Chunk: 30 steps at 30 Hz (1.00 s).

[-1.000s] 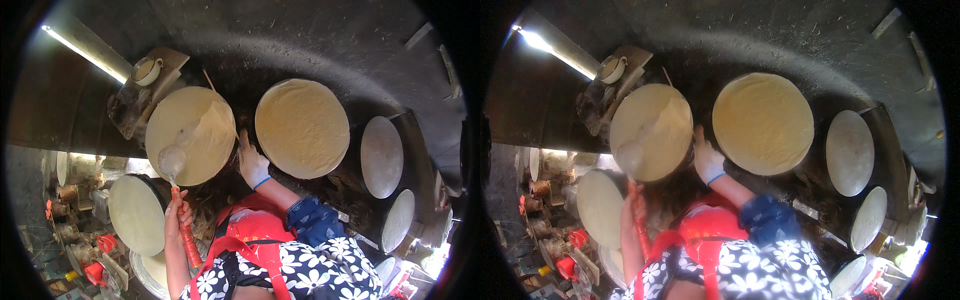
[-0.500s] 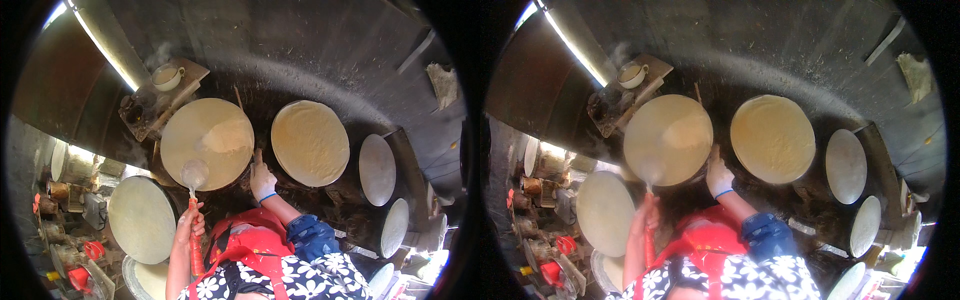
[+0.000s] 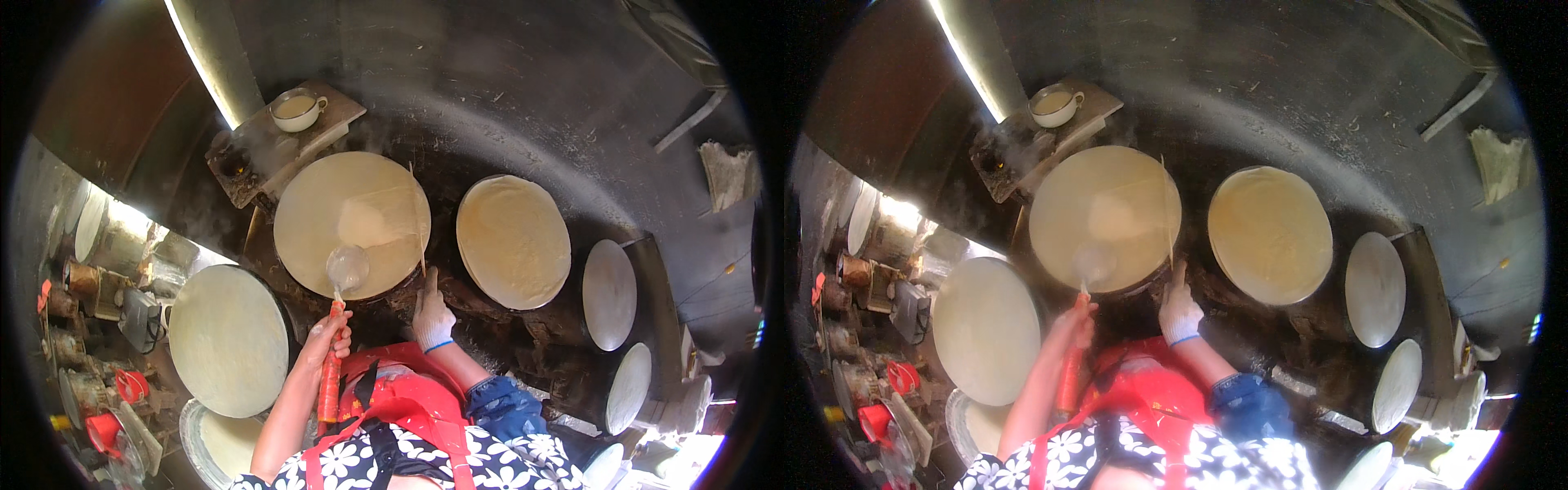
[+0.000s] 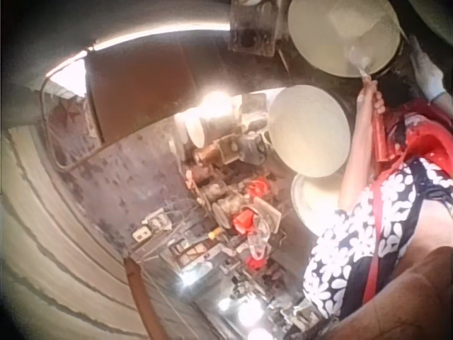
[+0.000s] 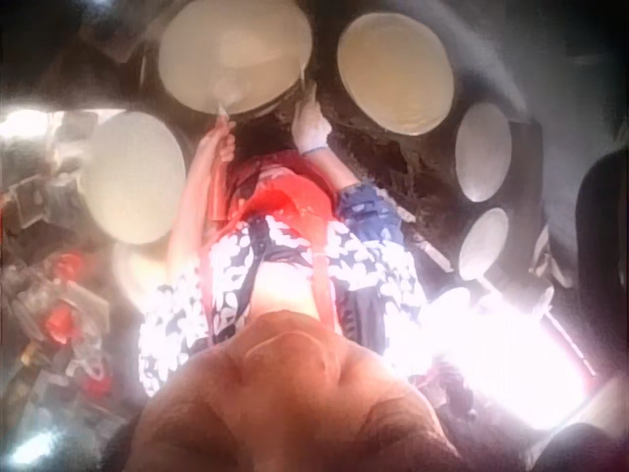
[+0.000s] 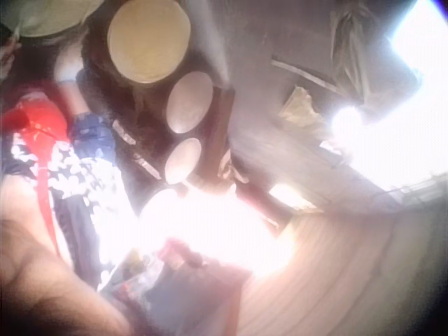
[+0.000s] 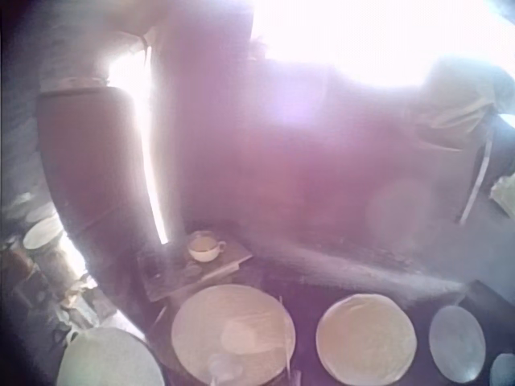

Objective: The person ladles batter onto multiple hot griddles, spreads it into thin circles with a wooden tool, and flips the crepes to cook both sides. Finished crepes are stacked on a nearby surface.

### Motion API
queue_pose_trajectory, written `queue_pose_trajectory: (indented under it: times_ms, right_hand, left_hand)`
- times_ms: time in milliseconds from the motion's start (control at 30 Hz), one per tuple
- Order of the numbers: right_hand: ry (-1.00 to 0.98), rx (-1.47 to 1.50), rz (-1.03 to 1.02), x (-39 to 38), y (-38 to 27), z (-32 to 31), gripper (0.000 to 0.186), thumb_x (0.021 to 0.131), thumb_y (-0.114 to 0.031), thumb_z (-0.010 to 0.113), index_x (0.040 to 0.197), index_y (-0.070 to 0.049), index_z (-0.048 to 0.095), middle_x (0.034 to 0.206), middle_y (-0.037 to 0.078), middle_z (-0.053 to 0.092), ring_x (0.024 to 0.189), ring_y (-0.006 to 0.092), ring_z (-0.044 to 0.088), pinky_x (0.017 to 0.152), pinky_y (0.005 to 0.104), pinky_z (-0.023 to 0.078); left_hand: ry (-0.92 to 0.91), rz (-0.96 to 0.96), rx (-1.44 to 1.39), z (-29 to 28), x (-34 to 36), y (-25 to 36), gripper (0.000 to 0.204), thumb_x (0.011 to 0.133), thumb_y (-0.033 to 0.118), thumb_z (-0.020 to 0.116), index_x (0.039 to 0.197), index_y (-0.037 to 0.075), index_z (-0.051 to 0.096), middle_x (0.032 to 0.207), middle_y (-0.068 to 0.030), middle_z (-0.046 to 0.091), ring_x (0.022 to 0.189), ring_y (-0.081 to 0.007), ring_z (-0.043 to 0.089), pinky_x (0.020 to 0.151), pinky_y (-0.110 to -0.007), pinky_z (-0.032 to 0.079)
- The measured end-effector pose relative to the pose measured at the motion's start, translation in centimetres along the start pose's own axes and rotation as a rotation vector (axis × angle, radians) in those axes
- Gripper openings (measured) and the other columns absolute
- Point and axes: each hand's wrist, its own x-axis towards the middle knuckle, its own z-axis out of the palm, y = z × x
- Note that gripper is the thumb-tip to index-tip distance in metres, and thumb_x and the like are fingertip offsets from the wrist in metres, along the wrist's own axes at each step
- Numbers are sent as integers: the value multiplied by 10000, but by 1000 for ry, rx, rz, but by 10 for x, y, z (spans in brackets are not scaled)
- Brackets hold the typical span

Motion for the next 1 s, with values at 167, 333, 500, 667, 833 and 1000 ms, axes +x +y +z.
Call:
queue_pose_trajectory:
  times_ms: [167,333,500,667,833,1000]
  right_hand:
    - [-219,-37,-222,-22,-19,33,672,1073,-274,470,1675,-148,199,1076,283,714,888,461,732,746,577,576]
    - [-143,-83,-276,30,-37,4,624,1072,-291,484,1648,-150,290,1033,278,709,837,470,721,706,582,564]
    - [-194,-12,-464,36,-20,13,622,1075,-256,483,1644,-134,262,1053,286,700,871,496,699,736,571,559]
    - [-382,18,-472,0,0,-21,643,1062,-252,518,1648,-138,278,1068,292,698,952,479,696,786,559,556]
    - [-290,270,-382,-27,44,10,647,1060,-233,519,1654,-137,280,962,253,709,863,439,712,757,516,560]
    - [-397,628,-356,-45,-2,51,644,1054,-190,518,1662,-134,312,800,180,692,756,342,710,747,431,567]
  left_hand:
    - [131,195,12,23,29,28,219,996,211,696,1013,97,510,778,-12,516,540,-88,454,451,-265,400]
    - [253,366,132,21,69,76,230,972,208,697,1006,86,505,787,-9,514,568,-93,486,465,-271,433]
    - [252,322,180,32,74,98,226,980,219,685,1013,88,504,789,-17,514,584,-95,492,468,-266,436]
    - [255,153,117,16,33,65,210,993,225,673,1022,102,505,787,-23,519,561,-93,472,450,-257,411]
    - [263,64,22,20,-3,38,190,1013,218,668,1027,127,502,769,-15,519,529,-83,439,428,-240,373]
    - [145,114,-46,10,2,29,181,1036,174,631,1190,109,559,753,-8,497,515,-67,421,411,-235,354]
